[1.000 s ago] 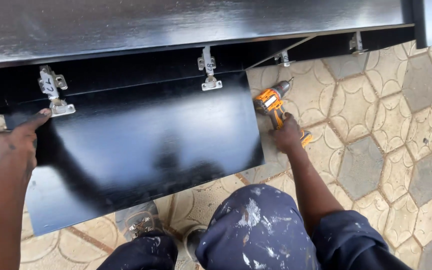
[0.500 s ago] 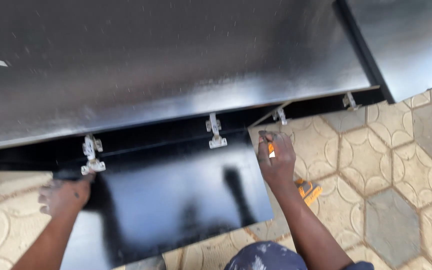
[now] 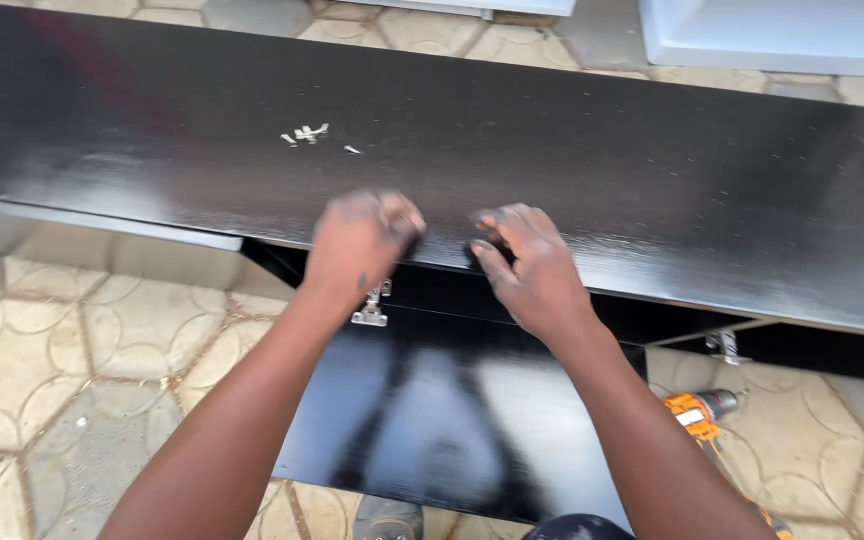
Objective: The person picks up a wooden tile and places it under a black cabinet door. They then attach the door to the cabinet frame using hinges and secure it with a power drill.
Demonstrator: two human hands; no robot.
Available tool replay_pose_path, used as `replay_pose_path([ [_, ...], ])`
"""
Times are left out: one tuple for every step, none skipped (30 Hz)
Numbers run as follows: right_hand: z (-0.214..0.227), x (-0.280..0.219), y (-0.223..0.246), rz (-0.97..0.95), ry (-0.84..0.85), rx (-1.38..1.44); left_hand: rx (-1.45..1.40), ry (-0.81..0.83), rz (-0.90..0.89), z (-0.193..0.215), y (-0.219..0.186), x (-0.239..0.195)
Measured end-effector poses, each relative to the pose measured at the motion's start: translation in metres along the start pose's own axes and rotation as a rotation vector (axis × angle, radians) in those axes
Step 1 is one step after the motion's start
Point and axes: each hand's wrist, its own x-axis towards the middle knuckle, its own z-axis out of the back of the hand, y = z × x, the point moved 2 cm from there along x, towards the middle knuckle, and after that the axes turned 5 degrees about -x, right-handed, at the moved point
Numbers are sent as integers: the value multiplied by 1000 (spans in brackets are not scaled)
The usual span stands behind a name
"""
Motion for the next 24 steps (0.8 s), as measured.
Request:
replay_pose_path([
  [-14,9,6,-65,79,33,40,-228,38,14,29,20],
  [-28,19,11,-129,158,65,82,-455,76,28,57,38],
  [-34,23,18,-125,157,69,84,-460,78,35,71,45],
  [-40,26,23,-164,114,112,97,-503,87,42,84,52],
  [-44,28,27,-207,75,154,106,-541,99,46,97,58],
  [-49,28,29,-206,80,156,105,-541,104,51,95,61],
  [-52,24,31,-188,71,156,183,-549,44,52,91,61],
  [-54,20,32,-170,62,157,259,-555,-17,51,85,61],
  [-58,18,32,-169,71,160,258,-555,-8,50,83,66],
  [-60,15,31,-171,78,174,289,-541,-6,48,79,70],
  [-63,14,31,-172,79,192,325,-531,-7,49,75,75],
  [-62,15,33,-169,81,199,330,-533,-1,56,66,71],
  [-60,15,35,-176,89,203,356,-472,56,60,57,68],
  [-57,14,36,-184,98,206,381,-411,113,64,48,65],
  [-56,13,34,-184,98,210,384,-410,115,57,62,75],
  [-55,12,32,-210,109,222,356,-395,107,50,77,86],
  [-53,12,29,-235,117,231,327,-381,96,43,91,97],
  [-51,11,29,-234,115,233,329,-382,96,33,99,104],
  [-49,10,27,-253,119,237,289,-435,63,25,106,112],
  [-47,9,25,-273,123,241,248,-487,31,16,113,119],
  [-44,10,27,-272,123,241,247,-488,31,15,106,114],
  [-40,10,29,-281,122,247,209,-501,33,15,99,109],
  [-37,10,30,-289,121,253,173,-514,35,15,92,105],
  [-34,10,30,-288,121,254,173,-515,35,15,83,99],
])
